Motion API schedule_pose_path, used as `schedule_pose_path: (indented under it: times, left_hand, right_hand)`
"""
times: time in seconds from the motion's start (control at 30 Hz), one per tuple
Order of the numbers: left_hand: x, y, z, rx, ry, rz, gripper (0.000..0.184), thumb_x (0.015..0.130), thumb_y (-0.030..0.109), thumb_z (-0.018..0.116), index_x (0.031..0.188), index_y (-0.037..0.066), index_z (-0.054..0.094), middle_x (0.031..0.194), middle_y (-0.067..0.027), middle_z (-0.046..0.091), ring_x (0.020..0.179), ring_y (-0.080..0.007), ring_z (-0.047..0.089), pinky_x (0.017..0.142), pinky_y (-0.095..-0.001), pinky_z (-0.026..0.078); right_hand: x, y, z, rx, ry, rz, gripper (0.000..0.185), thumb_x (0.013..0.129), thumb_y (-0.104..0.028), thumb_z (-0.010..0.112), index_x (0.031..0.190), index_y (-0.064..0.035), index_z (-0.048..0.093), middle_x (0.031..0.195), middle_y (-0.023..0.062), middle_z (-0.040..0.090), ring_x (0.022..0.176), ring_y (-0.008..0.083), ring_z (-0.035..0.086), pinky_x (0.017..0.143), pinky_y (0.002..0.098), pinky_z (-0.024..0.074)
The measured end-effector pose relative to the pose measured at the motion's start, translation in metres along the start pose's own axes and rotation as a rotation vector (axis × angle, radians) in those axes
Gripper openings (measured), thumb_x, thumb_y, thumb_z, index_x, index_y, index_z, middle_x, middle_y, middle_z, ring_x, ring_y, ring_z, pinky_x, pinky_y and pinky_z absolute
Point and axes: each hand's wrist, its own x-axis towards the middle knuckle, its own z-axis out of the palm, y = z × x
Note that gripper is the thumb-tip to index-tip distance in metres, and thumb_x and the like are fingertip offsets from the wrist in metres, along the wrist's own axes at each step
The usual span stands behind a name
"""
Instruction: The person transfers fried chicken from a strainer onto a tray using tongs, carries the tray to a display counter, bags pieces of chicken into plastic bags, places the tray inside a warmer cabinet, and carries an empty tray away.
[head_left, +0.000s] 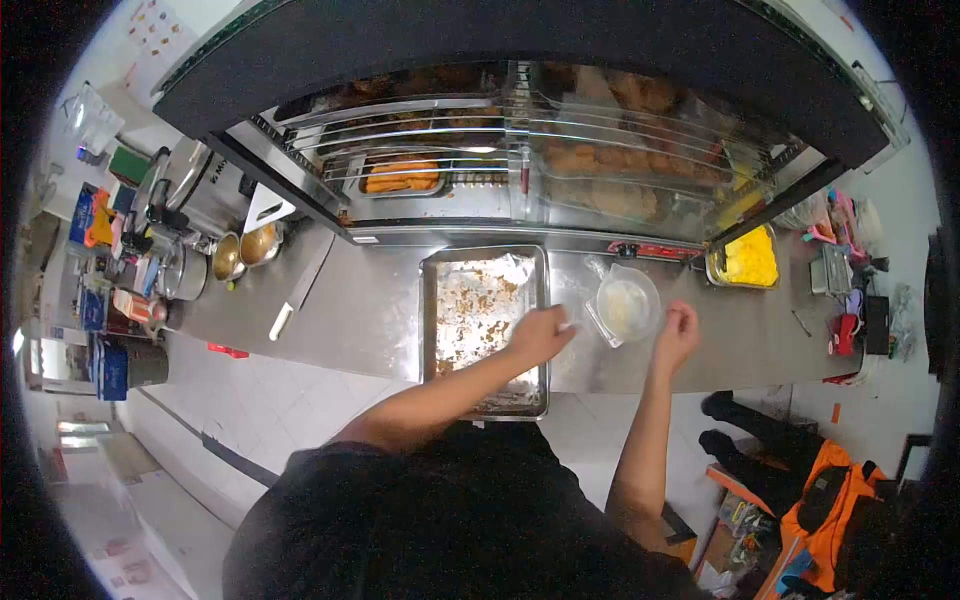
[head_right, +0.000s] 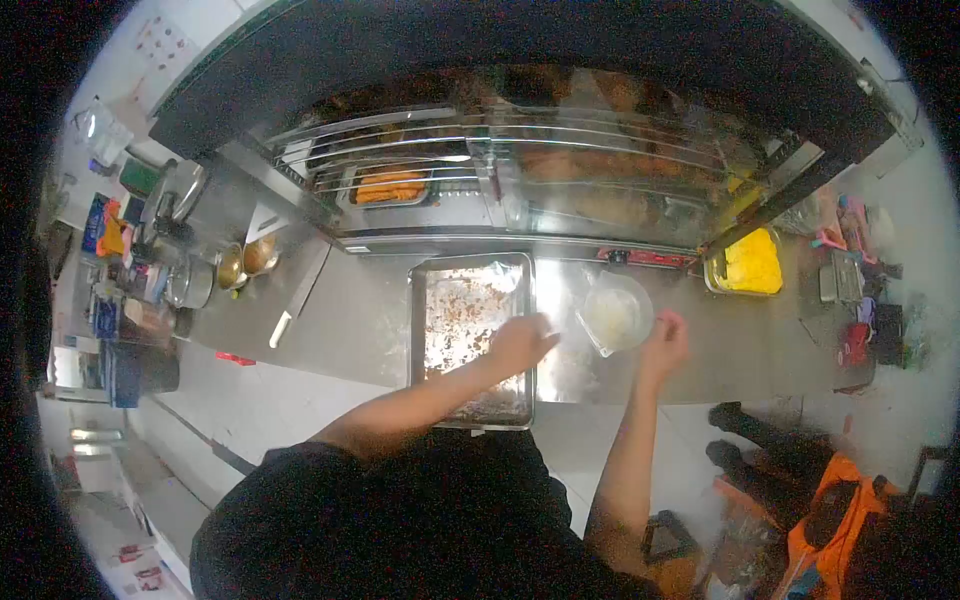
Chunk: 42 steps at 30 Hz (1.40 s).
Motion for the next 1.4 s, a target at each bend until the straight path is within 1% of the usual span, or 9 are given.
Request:
schedule_pose_path:
  times: [0.17, 0.23, 0.33, 0.47, 0.7, 0.87, 1.03, 1.27, 1.4]
  left_hand:
    - [-0.143, -0.080, -0.077, 0.211, 0.444, -0.197, 0.067, 0.078, 0.023, 0.079, 0.128, -0.003, 0.044, 0.119, -0.0272, 0.049, 0.113, -0.0423, 0.051, 0.091, -0.0480, 0.046]
    - [-0.183, -0.110, -0.078, 0.326, 0.498, -0.458, 0.059, 0.075, 0.026, 0.083, 0.117, -0.002, 0.053, 0.104, -0.0219, 0.058, 0.097, -0.0367, 0.059, 0.083, -0.0444, 0.049]
    - [-0.211, -0.161, -0.080, -0.077, 0.104, -0.682, 0.039, 0.076, 0.025, 0.082, 0.096, 0.000, 0.061, 0.083, -0.0152, 0.064, 0.077, -0.0289, 0.063, 0.072, -0.0403, 0.051]
    - [-0.232, -0.204, -0.076, -0.268, 0.209, -0.629, 0.030, 0.077, 0.022, 0.079, 0.077, 0.001, 0.057, 0.073, -0.0131, 0.066, 0.068, -0.0211, 0.063, 0.064, -0.0366, 0.050]
    - [-0.265, -0.229, -0.105, -0.039, 0.383, -0.474, 0.032, 0.076, 0.024, 0.081, 0.084, 0.002, 0.060, 0.076, -0.0133, 0.067, 0.068, -0.0238, 0.065, 0.063, -0.0374, 0.052]
    - [-0.215, -0.159, -0.131, 0.122, 0.639, -0.276, 0.030, 0.079, 0.015, 0.076, 0.100, 0.000, 0.060, 0.098, -0.0184, 0.061, 0.095, -0.0341, 0.060, 0.087, -0.0410, 0.048]
    - [-0.093, -0.068, -0.143, -0.076, 0.336, -0.025, 0.035, 0.082, 0.011, 0.076, 0.112, 0.000, 0.062, 0.107, -0.0164, 0.065, 0.099, -0.0282, 0.064, 0.083, -0.0379, 0.052]
    - [0.040, 0.075, -0.142, -0.022, 0.344, 0.361, 0.066, 0.082, 0.011, 0.076, 0.138, -0.002, 0.045, 0.129, -0.0209, 0.054, 0.118, -0.0329, 0.057, 0.097, -0.0400, 0.048]
    - [0.067, 0.092, -0.138, -0.027, 0.385, 0.412, 0.078, 0.081, 0.011, 0.076, 0.145, -0.004, 0.035, 0.138, -0.0228, 0.046, 0.126, -0.0360, 0.051, 0.105, -0.0413, 0.041]
  right_hand:
    - [0.026, -0.062, 0.022, 0.014, -0.058, -0.153, 0.034, 0.095, -0.012, 0.064, 0.125, 0.0023, 0.057, 0.116, 0.0119, 0.066, 0.104, 0.0194, 0.063, 0.091, 0.0334, 0.0498]
    - [0.085, -0.065, 0.027, -0.024, 0.116, -0.351, 0.039, 0.094, -0.012, 0.069, 0.128, 0.0013, 0.056, 0.116, 0.0100, 0.063, 0.102, 0.0189, 0.061, 0.093, 0.0319, 0.0483]
    - [0.144, -0.114, 0.033, -0.374, 0.282, -0.561, 0.052, 0.091, -0.014, 0.069, 0.137, 0.0024, 0.050, 0.132, 0.0195, 0.053, 0.110, 0.0299, 0.059, 0.096, 0.0375, 0.0484]
    - [0.169, -0.133, 0.035, -0.275, 0.270, -0.472, 0.041, 0.089, -0.011, 0.063, 0.127, 0.0043, 0.058, 0.130, 0.0215, 0.056, 0.107, 0.0339, 0.063, 0.093, 0.0411, 0.0506]
    - [0.171, -0.125, 0.042, -0.315, 0.274, -0.491, 0.029, 0.087, -0.010, 0.058, 0.112, 0.0022, 0.066, 0.102, 0.0193, 0.067, 0.091, 0.0325, 0.067, 0.084, 0.0404, 0.0523]
    - [0.119, -0.138, 0.067, -0.182, 0.018, -0.584, 0.033, 0.082, 0.000, 0.060, 0.115, -0.0001, 0.064, 0.104, 0.0148, 0.067, 0.097, 0.0284, 0.066, 0.088, 0.0371, 0.0525]
    - [0.077, -0.156, 0.085, 0.306, -0.582, -0.386, 0.029, 0.089, -0.003, 0.064, 0.118, -0.0032, 0.067, 0.108, 0.0124, 0.068, 0.100, 0.0219, 0.067, 0.085, 0.0305, 0.0526]
    - [0.102, -0.090, 0.138, -0.432, -0.252, -0.591, 0.017, 0.082, -0.010, 0.064, 0.094, 0.0002, 0.069, 0.093, 0.0171, 0.070, 0.089, 0.0377, 0.065, 0.081, 0.0487, 0.0529]
    - [0.099, -0.100, 0.169, -0.893, -0.154, -0.564, 0.022, 0.084, -0.023, 0.066, 0.089, -0.0037, 0.074, 0.097, 0.0171, 0.069, 0.099, 0.0347, 0.060, 0.086, 0.0470, 0.0484]
